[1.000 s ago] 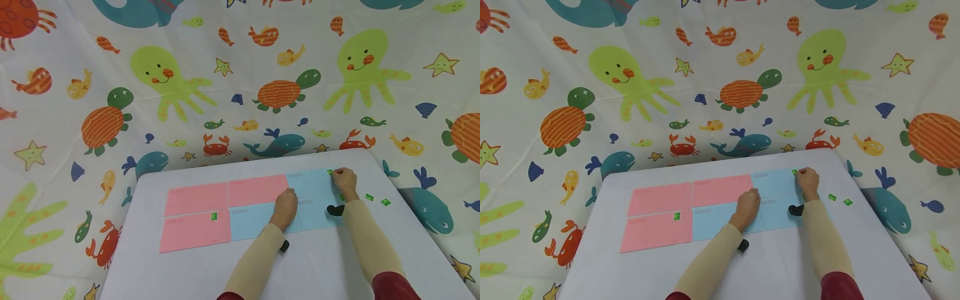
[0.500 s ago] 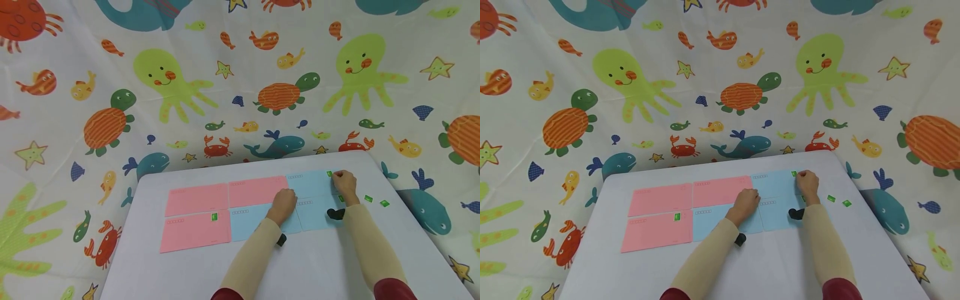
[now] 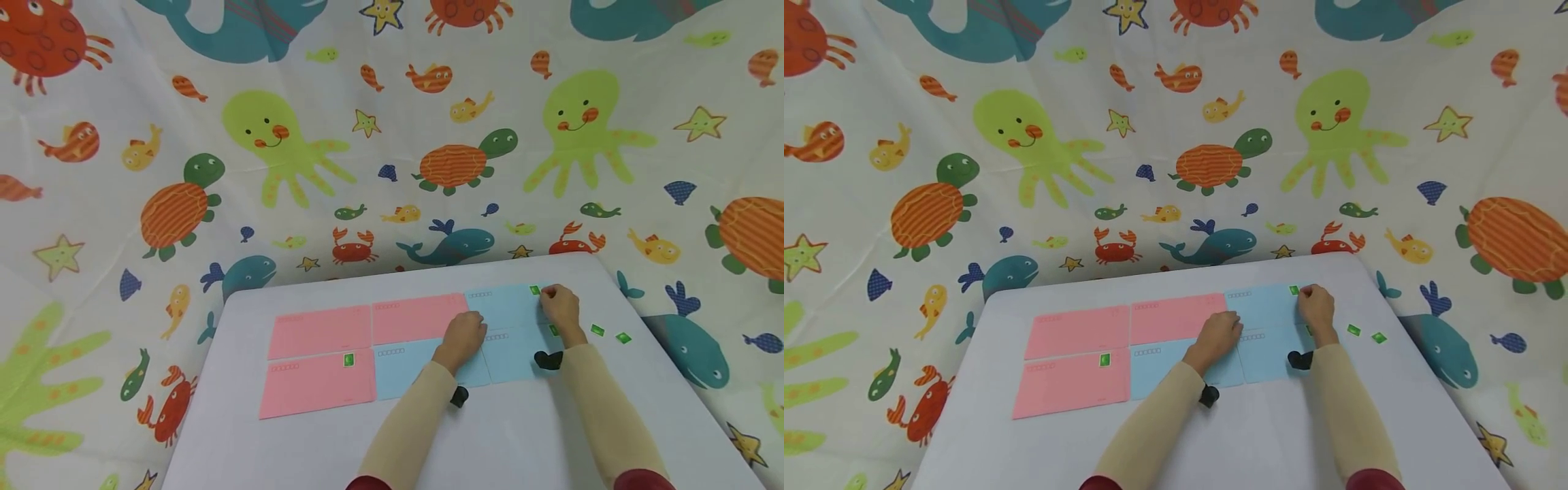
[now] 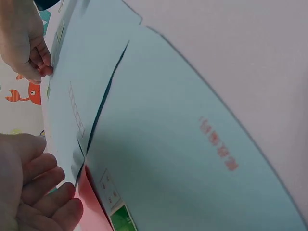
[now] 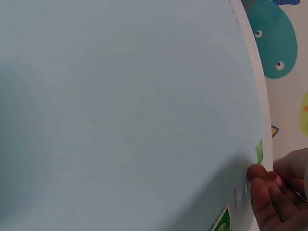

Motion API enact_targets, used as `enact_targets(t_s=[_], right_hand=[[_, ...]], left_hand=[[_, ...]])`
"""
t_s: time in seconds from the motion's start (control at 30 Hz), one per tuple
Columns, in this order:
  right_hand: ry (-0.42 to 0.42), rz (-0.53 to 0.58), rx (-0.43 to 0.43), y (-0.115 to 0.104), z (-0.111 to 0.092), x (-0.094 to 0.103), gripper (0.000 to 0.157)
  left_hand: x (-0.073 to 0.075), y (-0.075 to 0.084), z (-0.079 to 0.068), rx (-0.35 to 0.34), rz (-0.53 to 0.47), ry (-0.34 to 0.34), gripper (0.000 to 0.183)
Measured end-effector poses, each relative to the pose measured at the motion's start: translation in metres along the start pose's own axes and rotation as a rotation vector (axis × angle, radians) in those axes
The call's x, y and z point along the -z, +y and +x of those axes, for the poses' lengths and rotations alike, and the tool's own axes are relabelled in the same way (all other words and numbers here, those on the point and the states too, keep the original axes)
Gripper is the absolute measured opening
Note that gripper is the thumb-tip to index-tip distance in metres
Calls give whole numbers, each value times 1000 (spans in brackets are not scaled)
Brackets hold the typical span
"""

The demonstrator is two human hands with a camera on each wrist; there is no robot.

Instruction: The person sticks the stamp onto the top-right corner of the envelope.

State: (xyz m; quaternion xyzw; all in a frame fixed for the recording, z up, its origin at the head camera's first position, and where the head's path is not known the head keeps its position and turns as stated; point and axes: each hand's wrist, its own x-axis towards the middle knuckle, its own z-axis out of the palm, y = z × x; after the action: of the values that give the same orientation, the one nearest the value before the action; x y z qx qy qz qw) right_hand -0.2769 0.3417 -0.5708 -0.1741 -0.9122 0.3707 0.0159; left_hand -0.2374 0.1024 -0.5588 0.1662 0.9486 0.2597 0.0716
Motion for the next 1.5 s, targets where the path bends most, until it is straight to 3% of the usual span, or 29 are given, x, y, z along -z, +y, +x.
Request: enact_targets(t_s=[0.23, 0.43, 0.97, 1.33, 1.5], right_hand=[[7, -22, 56, -4, -4, -1, 34], [2, -29, 92, -8, -8, 0, 34], [62, -7, 208, -9, -34, 16, 37], [74, -4, 183, -2, -46, 27, 40], [91, 21, 139, 3, -50, 33, 54]], left_hand=[[3, -3, -2, -42, 11, 58, 29], [5, -5, -7, -36, 67, 123, 29], [16, -14, -24, -41, 37, 214, 36], [27, -33, -38, -14, 71, 246, 40], [33, -47, -46, -5, 88, 276, 40]])
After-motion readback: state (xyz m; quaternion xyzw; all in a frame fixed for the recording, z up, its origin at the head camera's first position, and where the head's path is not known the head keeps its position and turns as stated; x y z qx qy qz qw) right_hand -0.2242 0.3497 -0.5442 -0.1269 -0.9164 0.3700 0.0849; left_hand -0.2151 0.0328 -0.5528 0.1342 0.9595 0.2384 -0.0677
